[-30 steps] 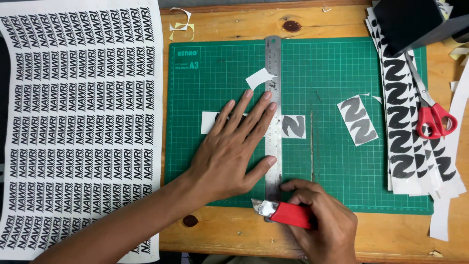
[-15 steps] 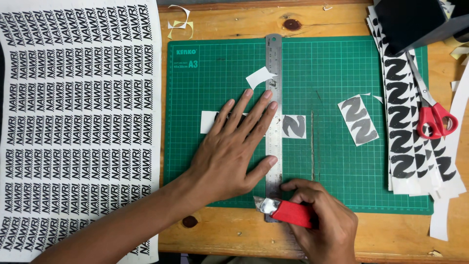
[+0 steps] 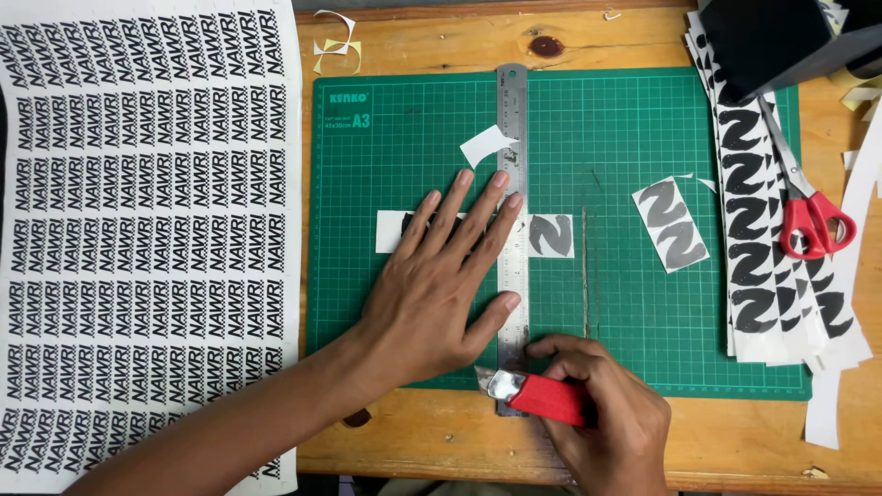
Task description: The person uses a metal ruler and a red utility knife to cut a strip of black-and-white patterned stickers on a green cutting mat. They align the ruler and make several straight cuts to separate the strip into smaller pieces, then gather the cut pieces at the end.
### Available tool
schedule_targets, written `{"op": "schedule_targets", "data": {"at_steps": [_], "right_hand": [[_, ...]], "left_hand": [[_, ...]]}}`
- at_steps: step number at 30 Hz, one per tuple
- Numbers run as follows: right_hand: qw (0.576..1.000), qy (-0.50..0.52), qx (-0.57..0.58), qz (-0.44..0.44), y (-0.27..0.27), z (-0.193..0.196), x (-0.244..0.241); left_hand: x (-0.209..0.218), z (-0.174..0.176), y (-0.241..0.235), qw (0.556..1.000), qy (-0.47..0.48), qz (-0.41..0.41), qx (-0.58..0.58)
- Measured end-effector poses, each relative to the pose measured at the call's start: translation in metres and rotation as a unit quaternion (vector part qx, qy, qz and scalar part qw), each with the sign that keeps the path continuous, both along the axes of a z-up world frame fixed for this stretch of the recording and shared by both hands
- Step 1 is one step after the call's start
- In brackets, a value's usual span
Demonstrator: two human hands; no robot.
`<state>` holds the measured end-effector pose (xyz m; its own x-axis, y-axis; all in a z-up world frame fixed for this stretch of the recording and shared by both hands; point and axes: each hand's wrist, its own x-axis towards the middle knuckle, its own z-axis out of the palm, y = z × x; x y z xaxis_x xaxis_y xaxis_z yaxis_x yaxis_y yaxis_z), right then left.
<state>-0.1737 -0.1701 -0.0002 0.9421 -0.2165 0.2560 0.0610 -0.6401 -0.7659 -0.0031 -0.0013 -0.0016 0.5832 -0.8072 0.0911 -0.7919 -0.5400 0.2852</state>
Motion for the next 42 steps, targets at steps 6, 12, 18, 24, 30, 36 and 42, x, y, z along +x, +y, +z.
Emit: {"op": "schedule_targets", "data": {"at_steps": [6, 12, 18, 24, 30, 36, 42], "right_hand": [[1.000, -0.004, 0.000, 0.002, 0.000, 0.000, 0.001], [1.000, -0.004, 0.001, 0.004, -0.001, -0.001, -0.001], [1.000, -0.001, 0.016, 0.022, -0.003, -0.001, 0.000], [0.997, 0.007, 0.079, 0.024, -0.004, -0.002, -0.002], [0.981, 0.024, 0.184, -0.054, -0.001, -0.010, -0.010], [0.958, 0.013, 0.250, -0.143, 0.002, -0.010, -0.008], [0.964, 0.101, 0.133, -0.206, -0.019, 0.011, 0.012]], "left_hand": [[0.000, -0.001, 0.000, 1.000, -0.001, -0.001, 0.000], [0.001, 0.000, 0.000, 1.000, -0.006, -0.002, 0.001], [0.007, 0.001, -0.001, 0.999, -0.004, -0.024, -0.023], [0.015, 0.000, -0.004, 0.995, 0.003, -0.077, -0.065], [0.023, 0.006, -0.005, 0.987, -0.117, -0.104, -0.046], [0.024, -0.005, -0.003, 0.988, -0.086, -0.092, -0.085], [0.023, -0.010, -0.001, 0.989, -0.033, -0.071, -0.124]]}}
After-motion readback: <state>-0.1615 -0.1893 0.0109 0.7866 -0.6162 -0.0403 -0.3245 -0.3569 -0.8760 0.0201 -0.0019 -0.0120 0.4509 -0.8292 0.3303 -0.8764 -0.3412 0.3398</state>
